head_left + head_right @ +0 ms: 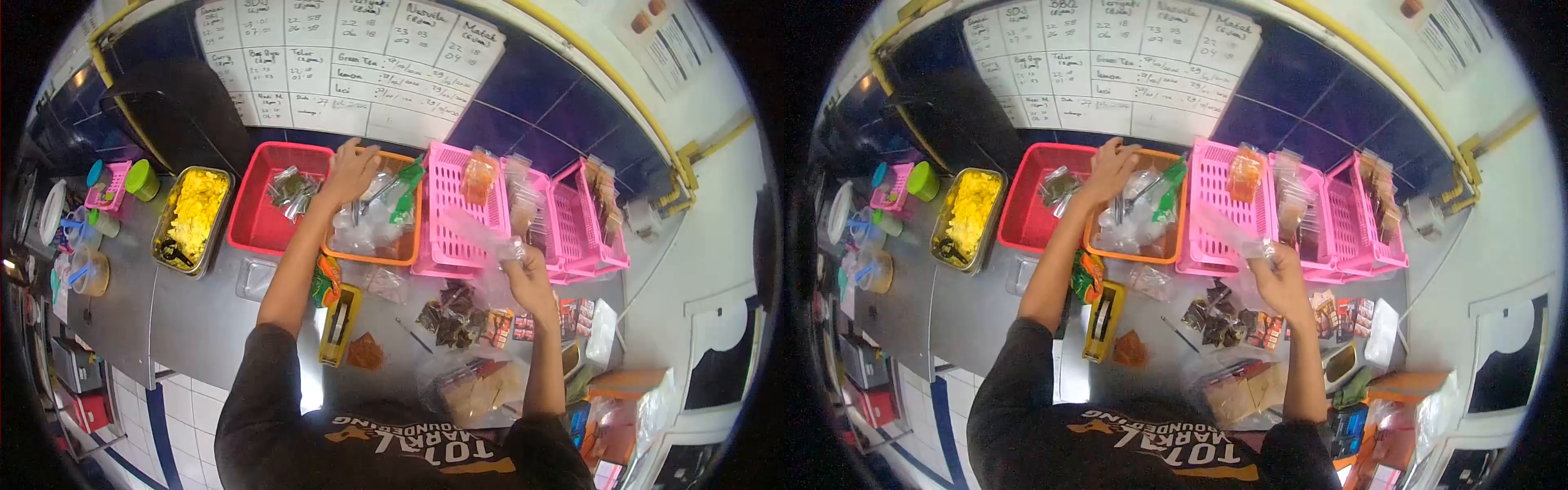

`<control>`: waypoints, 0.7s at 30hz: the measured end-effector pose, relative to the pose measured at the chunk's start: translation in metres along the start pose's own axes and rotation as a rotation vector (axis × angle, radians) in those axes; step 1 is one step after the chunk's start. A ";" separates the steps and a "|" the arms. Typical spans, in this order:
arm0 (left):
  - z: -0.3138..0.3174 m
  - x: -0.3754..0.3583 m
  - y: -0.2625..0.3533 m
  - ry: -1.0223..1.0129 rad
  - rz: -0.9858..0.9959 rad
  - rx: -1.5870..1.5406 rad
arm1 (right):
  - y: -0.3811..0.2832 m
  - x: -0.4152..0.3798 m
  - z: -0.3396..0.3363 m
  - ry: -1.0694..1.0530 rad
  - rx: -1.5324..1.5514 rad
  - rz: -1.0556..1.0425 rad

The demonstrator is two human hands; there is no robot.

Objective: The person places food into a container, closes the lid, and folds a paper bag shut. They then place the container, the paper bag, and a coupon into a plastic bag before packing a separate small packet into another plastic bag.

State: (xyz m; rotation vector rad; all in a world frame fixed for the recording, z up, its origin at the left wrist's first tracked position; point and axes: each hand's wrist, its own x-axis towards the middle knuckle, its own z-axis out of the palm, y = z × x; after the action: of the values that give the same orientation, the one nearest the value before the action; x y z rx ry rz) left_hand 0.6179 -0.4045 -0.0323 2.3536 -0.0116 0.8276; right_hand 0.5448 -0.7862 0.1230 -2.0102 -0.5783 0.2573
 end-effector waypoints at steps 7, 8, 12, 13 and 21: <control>-0.054 -0.039 0.181 -0.294 0.043 -1.080 | -0.050 -0.045 -0.011 -0.007 -0.078 0.103; -0.054 -0.060 0.207 -0.407 0.086 -0.975 | -0.047 -0.051 -0.008 -0.016 -0.071 0.115; -0.060 -0.127 0.254 -0.526 0.005 -0.904 | -0.036 -0.070 0.001 -0.200 0.022 0.054; -0.060 -0.138 0.256 -0.567 -0.090 -0.907 | -0.033 -0.073 0.001 -0.195 0.069 0.079; -0.091 -0.184 0.225 -0.592 -0.551 -1.007 | -0.001 -0.074 0.002 -0.132 0.264 0.214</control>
State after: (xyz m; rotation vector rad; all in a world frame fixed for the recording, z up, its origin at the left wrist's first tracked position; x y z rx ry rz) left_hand 0.3728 -0.5671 0.0452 1.4255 -0.0201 -0.1733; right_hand 0.4794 -0.8215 0.1181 -1.8061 -0.3871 0.5703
